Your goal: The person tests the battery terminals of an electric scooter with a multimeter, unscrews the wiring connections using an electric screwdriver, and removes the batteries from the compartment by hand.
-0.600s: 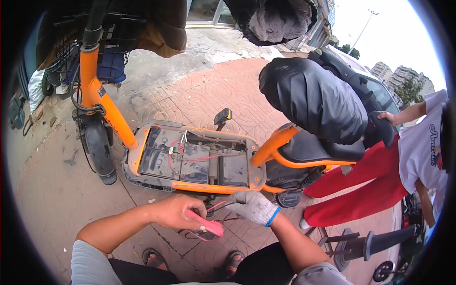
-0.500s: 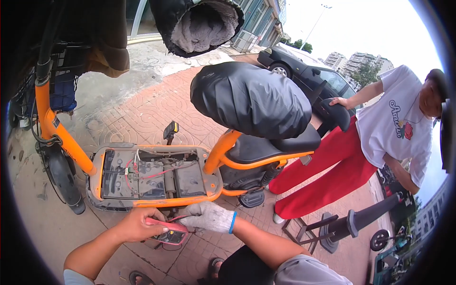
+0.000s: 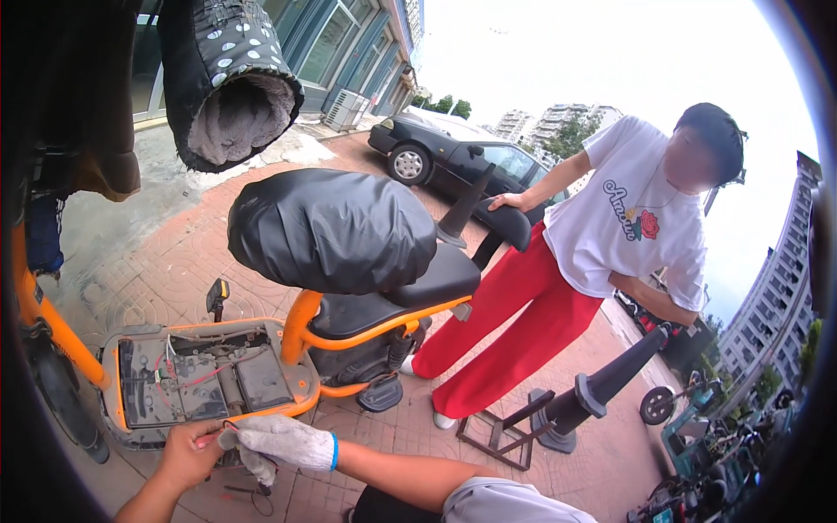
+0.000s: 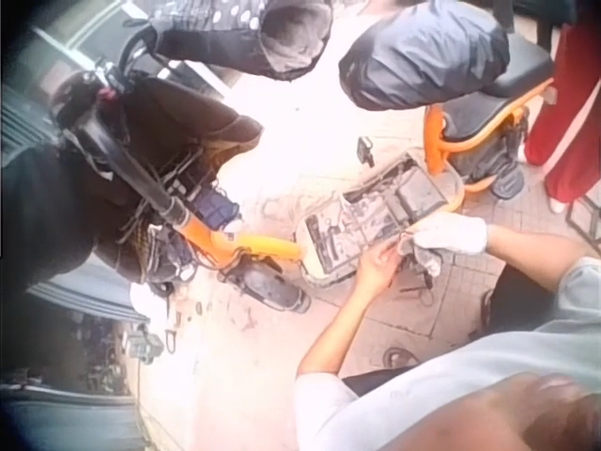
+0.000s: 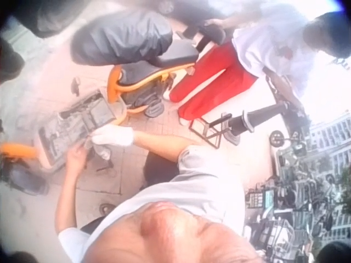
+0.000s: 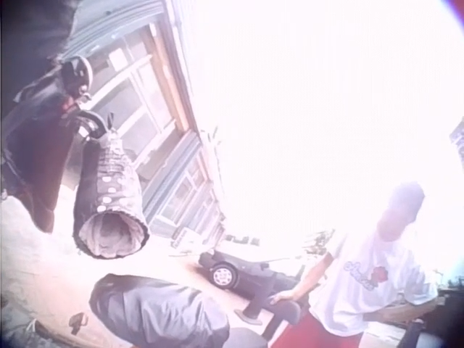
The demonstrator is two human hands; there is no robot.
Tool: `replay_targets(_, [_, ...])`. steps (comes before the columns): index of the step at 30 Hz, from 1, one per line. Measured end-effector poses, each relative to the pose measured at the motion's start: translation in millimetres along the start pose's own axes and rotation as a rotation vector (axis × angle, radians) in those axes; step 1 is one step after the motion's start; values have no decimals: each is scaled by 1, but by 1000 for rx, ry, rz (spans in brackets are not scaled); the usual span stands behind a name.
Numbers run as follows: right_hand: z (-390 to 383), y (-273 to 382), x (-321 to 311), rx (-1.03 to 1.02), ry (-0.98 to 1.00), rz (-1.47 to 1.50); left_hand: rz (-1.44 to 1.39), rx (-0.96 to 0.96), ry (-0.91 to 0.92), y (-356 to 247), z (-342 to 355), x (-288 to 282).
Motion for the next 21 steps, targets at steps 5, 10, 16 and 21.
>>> replay_targets(5, [-1, 9, 1, -69, 34, -74, 47, 192, -79, 19, 5, -6])
replay_targets(10, [-4, 7, -2, -81, 29, -44, 134, 292, -118, 11, 5, -6])
replay_targets(16, [0, 5, 0, -95, 39, -126, 92, 252, -196, 23, 3, -19])
replay_targets(21, [-10, -4, 29, 89, 254, -98, -394, 171, -344, 34, -2, -48])
Point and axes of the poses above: each hand's wrist, its own z-axis towards the middle knuckle, its own x-axis out of the palm, y = z × x, the point moved 8 cm from there along z, towards the middle knuckle, and after that the axes turned 4 degrees about -z, right-handed, at the moved point
